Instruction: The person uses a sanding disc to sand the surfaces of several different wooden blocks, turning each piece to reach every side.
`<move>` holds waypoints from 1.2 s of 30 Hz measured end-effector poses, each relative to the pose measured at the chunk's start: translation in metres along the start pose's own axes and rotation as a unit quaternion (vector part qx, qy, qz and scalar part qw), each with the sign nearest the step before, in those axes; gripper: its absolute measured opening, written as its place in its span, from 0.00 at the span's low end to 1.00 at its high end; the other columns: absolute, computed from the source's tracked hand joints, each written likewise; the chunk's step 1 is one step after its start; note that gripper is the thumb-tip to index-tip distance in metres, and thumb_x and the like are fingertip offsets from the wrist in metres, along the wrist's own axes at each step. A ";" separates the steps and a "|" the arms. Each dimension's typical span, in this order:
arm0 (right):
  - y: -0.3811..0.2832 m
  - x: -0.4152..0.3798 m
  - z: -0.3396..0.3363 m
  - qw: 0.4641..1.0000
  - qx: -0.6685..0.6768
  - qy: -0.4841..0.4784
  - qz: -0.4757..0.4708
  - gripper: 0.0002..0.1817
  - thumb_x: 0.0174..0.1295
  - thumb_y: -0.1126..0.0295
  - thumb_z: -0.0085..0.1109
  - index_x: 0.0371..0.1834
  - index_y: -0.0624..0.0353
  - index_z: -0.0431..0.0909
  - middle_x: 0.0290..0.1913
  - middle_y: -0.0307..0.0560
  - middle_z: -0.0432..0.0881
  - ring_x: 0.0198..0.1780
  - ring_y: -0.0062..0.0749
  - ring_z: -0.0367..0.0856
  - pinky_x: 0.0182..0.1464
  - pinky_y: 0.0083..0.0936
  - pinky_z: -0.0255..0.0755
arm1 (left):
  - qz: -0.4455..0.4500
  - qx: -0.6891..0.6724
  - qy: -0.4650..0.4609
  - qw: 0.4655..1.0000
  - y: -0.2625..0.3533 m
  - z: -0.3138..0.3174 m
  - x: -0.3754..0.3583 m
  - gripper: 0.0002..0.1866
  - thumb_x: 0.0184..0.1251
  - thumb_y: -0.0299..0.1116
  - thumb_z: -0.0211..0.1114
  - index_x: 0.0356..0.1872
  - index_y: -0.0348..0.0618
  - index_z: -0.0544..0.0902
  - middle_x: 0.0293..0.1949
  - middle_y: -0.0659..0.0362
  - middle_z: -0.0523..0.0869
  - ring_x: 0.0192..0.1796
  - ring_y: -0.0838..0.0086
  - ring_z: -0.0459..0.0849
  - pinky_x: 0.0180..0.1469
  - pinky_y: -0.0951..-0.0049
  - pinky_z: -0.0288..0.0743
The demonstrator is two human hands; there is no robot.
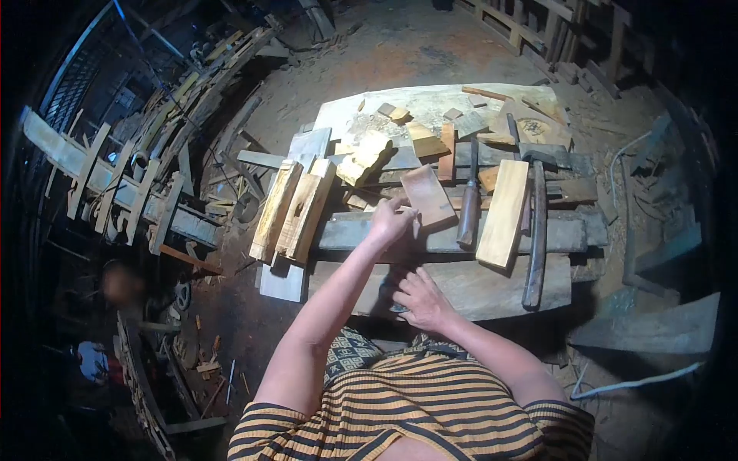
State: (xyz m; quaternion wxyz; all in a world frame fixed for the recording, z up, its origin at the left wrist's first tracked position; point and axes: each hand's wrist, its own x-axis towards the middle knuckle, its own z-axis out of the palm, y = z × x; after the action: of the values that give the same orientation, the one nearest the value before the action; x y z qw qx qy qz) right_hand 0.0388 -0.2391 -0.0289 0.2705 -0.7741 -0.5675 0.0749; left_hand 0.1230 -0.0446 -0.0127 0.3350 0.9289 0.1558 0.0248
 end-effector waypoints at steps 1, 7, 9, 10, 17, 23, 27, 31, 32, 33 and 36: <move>0.000 0.000 0.000 1.000 -0.002 -0.002 -0.007 0.25 0.45 0.63 0.66 0.50 0.52 0.76 0.57 0.49 0.71 0.62 0.43 0.65 0.67 0.49 0.53 | -0.003 -0.001 0.007 1.000 -0.004 -0.005 0.001 0.32 0.55 0.39 0.68 0.61 0.41 0.70 0.46 0.46 0.80 0.43 0.57 0.81 0.47 0.62 0.76; 0.001 0.000 0.007 0.994 0.013 0.098 -0.045 0.28 0.45 0.64 0.66 0.54 0.48 0.74 0.63 0.49 0.67 0.67 0.44 0.60 0.69 0.51 0.50 | -0.056 0.005 0.161 0.985 -0.015 -0.045 0.001 0.36 0.49 0.39 0.70 0.62 0.44 0.67 0.49 0.45 0.73 0.53 0.52 0.75 0.56 0.59 0.70; 0.000 0.000 0.005 0.996 0.014 0.080 -0.026 0.29 0.45 0.65 0.66 0.56 0.47 0.74 0.64 0.49 0.67 0.69 0.43 0.59 0.70 0.51 0.49 | -0.032 0.039 0.171 0.984 -0.015 -0.051 -0.003 0.36 0.49 0.38 0.70 0.62 0.44 0.68 0.49 0.45 0.73 0.53 0.51 0.74 0.56 0.58 0.70; 0.002 0.004 0.004 0.996 0.011 0.070 -0.044 0.29 0.45 0.65 0.66 0.56 0.47 0.74 0.64 0.49 0.67 0.69 0.43 0.59 0.70 0.51 0.49 | -0.009 0.075 0.181 0.981 -0.020 -0.058 -0.005 0.36 0.49 0.38 0.70 0.61 0.44 0.68 0.49 0.45 0.73 0.52 0.51 0.74 0.56 0.57 0.69; -0.001 0.007 0.003 0.997 0.029 0.071 -0.019 0.27 0.46 0.66 0.66 0.55 0.48 0.76 0.63 0.48 0.70 0.67 0.44 0.63 0.67 0.51 0.53 | 0.108 0.143 0.232 0.956 -0.040 -0.088 -0.061 0.38 0.49 0.38 0.69 0.65 0.46 0.65 0.57 0.46 0.68 0.64 0.51 0.64 0.65 0.54 0.58; -0.005 0.010 0.001 0.997 0.030 0.065 -0.013 0.28 0.45 0.66 0.67 0.54 0.48 0.76 0.63 0.49 0.70 0.67 0.45 0.63 0.67 0.51 0.53 | -0.041 0.284 0.377 0.880 -0.115 -0.161 -0.102 0.43 0.48 0.43 0.69 0.68 0.49 0.60 0.63 0.47 0.64 0.70 0.50 0.55 0.68 0.48 0.49; -0.005 0.011 0.004 0.998 0.011 0.061 -0.022 0.28 0.45 0.66 0.68 0.54 0.48 0.76 0.63 0.49 0.69 0.67 0.46 0.63 0.67 0.51 0.53 | -0.199 0.165 0.289 0.922 -0.146 -0.197 -0.128 0.44 0.48 0.49 0.70 0.67 0.45 0.62 0.61 0.45 0.69 0.66 0.52 0.64 0.64 0.50 0.59; -0.006 0.010 0.006 0.998 0.007 0.054 -0.012 0.28 0.45 0.67 0.66 0.55 0.47 0.76 0.64 0.49 0.69 0.68 0.46 0.62 0.67 0.51 0.53 | -0.112 0.034 0.272 0.955 -0.167 -0.203 -0.130 0.34 0.49 0.50 0.69 0.55 0.40 0.76 0.47 0.42 0.81 0.52 0.52 0.79 0.56 0.59 0.71; -0.006 0.011 0.007 0.998 0.003 0.054 -0.012 0.28 0.45 0.67 0.66 0.55 0.47 0.76 0.64 0.49 0.69 0.68 0.46 0.62 0.67 0.51 0.52 | -0.112 0.029 0.274 0.955 -0.170 -0.202 -0.130 0.34 0.49 0.50 0.69 0.55 0.40 0.76 0.47 0.42 0.81 0.52 0.52 0.79 0.56 0.59 0.71; -0.007 0.010 0.008 0.999 -0.003 0.051 -0.013 0.28 0.45 0.67 0.66 0.55 0.47 0.76 0.64 0.49 0.69 0.68 0.46 0.62 0.67 0.51 0.52 | -0.117 0.035 0.273 0.954 -0.165 -0.204 -0.132 0.33 0.49 0.51 0.70 0.54 0.40 0.77 0.45 0.43 0.82 0.51 0.52 0.80 0.55 0.59 0.71; -0.008 0.012 0.008 0.998 0.000 0.056 -0.016 0.29 0.45 0.68 0.64 0.56 0.47 0.76 0.64 0.50 0.69 0.68 0.47 0.62 0.67 0.51 0.52 | -0.138 0.057 0.273 0.950 -0.155 -0.209 -0.135 0.31 0.48 0.51 0.70 0.50 0.41 0.78 0.42 0.44 0.84 0.49 0.53 0.82 0.53 0.58 0.73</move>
State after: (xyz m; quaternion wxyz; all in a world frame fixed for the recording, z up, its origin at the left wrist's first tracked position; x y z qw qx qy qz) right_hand 0.0328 -0.2238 -0.0294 0.3031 -0.7680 -0.5635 0.0274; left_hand -0.0790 0.1550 0.0599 0.2261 0.8738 0.3688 0.2222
